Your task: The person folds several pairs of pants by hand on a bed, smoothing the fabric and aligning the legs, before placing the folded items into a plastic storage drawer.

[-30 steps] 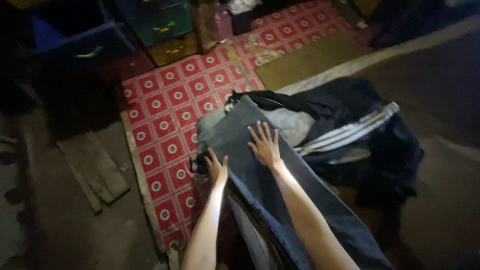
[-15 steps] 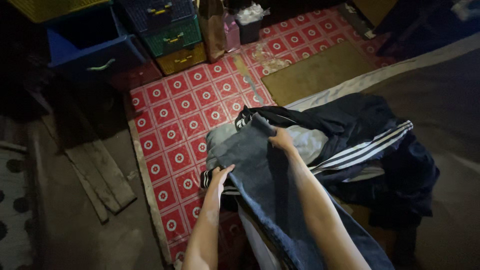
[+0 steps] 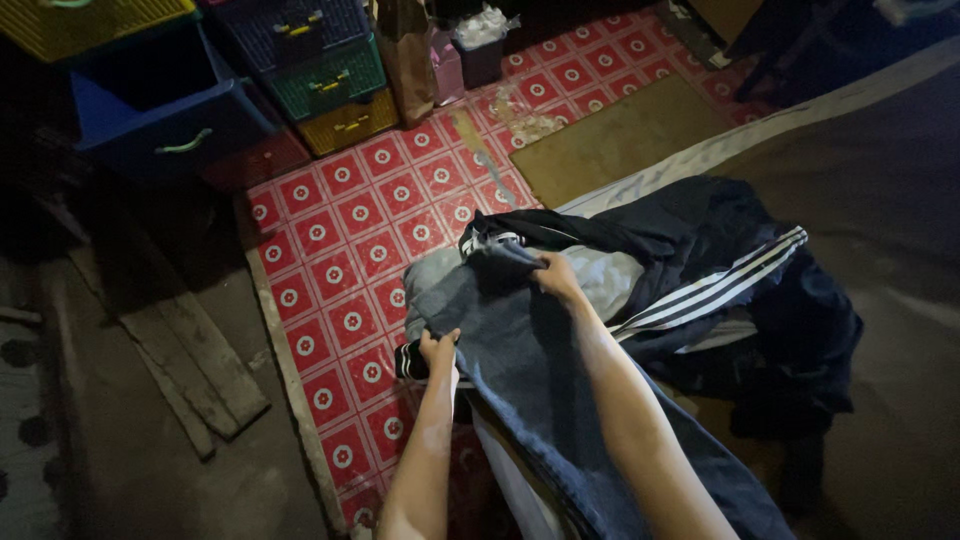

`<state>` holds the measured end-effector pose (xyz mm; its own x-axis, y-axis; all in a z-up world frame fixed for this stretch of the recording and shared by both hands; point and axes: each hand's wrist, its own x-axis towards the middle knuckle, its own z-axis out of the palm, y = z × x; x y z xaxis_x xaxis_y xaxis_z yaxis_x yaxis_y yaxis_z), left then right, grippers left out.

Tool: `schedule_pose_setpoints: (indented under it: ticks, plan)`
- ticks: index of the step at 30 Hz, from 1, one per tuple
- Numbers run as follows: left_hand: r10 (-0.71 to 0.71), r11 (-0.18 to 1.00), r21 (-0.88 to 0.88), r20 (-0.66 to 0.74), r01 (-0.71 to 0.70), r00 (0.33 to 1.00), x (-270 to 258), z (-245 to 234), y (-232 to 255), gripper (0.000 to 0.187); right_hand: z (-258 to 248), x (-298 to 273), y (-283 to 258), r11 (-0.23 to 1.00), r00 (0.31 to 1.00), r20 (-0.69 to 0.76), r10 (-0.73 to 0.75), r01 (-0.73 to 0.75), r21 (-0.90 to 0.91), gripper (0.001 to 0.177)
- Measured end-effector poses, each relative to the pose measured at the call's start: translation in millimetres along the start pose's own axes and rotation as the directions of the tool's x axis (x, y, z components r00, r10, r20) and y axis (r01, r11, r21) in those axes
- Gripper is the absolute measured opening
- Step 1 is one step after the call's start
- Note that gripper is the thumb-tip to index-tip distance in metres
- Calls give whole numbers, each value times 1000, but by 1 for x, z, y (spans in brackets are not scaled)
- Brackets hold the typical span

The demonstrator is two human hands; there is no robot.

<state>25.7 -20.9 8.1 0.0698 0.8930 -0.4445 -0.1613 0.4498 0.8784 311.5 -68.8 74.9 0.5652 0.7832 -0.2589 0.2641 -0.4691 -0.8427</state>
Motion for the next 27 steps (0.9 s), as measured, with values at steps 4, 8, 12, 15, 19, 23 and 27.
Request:
schedule_pose_setpoints:
  ticks: [4,8,12,15,19,23,27]
  plan:
    - [114,971,222,-124,-84,986,-10,-4,9,43,2,-2,1,971,996,-22,-88,91,220,17]
    - [280,927,286,-99,-242,955,-26,-8,4,48,-14,-12,9,969,991,4,-132,128,210,20]
    - [332,878,402,-123,-259,935,-34,-8,9,63,-30,-30,20,890,917,-145,-373,397,223,30]
    - [348,837,490,-132,-244,928,-40,-8,12,87,-45,-59,30,993,960,-261,-98,110,32,36]
    - [405,572,744,109,-345,908,-88,7,9,99,-69,-145,47,969,909,-395,-135,37,-245,38]
    - [159,161,857,466,-489,870,-201,26,-41,100,-92,-271,98,868,933,-306,-189,13,-496,56]
    - [-183,-62,692,701,-720,689,-337,6,-126,92,-110,-393,180,685,984,-166,-62,-79,-724,80]
